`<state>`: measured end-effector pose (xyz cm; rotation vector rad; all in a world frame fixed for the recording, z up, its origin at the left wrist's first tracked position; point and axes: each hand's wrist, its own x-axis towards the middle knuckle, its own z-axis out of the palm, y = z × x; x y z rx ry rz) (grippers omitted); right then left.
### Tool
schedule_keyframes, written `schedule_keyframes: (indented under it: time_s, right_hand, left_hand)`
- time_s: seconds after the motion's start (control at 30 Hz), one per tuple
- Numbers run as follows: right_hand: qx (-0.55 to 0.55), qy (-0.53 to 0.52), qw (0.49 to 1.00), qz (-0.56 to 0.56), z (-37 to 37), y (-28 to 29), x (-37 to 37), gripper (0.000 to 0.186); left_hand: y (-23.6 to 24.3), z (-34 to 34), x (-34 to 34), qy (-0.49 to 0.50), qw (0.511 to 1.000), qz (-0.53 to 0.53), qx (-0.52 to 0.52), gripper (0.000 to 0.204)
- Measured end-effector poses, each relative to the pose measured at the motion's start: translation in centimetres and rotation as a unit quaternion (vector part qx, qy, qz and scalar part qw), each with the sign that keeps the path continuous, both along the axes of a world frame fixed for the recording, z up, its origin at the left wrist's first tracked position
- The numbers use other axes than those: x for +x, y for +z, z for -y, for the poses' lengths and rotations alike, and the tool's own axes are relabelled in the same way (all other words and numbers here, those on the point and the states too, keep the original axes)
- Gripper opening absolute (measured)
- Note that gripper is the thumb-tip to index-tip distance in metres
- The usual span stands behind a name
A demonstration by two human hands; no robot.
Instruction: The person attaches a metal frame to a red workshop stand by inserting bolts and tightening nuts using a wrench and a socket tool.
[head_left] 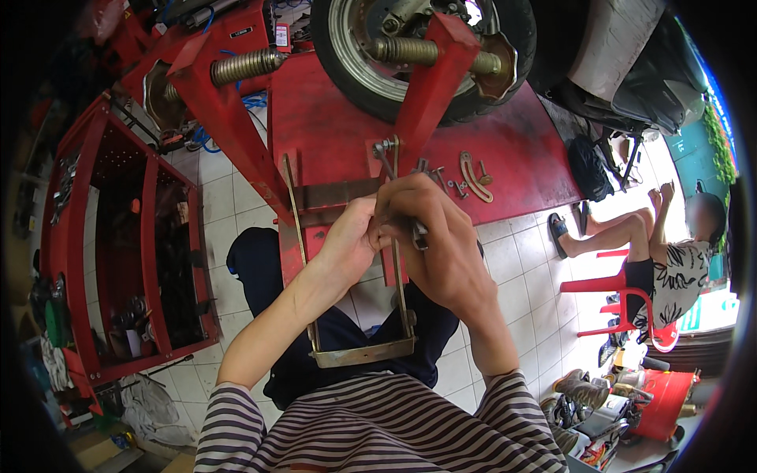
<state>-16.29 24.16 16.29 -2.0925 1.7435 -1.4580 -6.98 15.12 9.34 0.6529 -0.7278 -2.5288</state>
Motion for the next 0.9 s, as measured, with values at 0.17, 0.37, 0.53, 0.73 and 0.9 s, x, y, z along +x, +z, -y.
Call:
schedule_keyframes:
  time_s: [0.17, 0.37, 0.53, 0.73, 0.9]
  right_hand:
    - [0.002, -0.018, 1.000, 0.002, 0.0, -0.1, 0.1, 0.031]
    - [-0.030, -0.030, 0.997, -0.062, 0.6, 0.0, 0.2, 0.029]
    - [0.021, -0.071, 0.997, -0.009, 1.0, 1.4, 1.4, 0.026]
    - [-0.025, -0.114, 0.993, 0.015, 1.9, 2.9, 1.3, 0.013]
    - [-0.011, -0.135, 0.990, 0.029, 1.3, 2.6, 1.0, 0.007]
  left_hand:
    - [0.2, 0.0, -0.1, -0.011, 1.000, 0.003, -0.011, 0.019]
    - [0.5, -0.6, -0.1, 0.017, 0.999, -0.010, 0.026, 0.017]
    - [-0.6, -0.1, -0.5, 0.013, 1.000, 0.004, 0.024, 0.013]
    - [0.9, 0.5, -0.8, -0.030, 0.998, 0.048, 0.004, 0.010]
    - [0.2, 0.7, -0.4, -0.071, 0.997, 0.020, -0.029, 0.025]
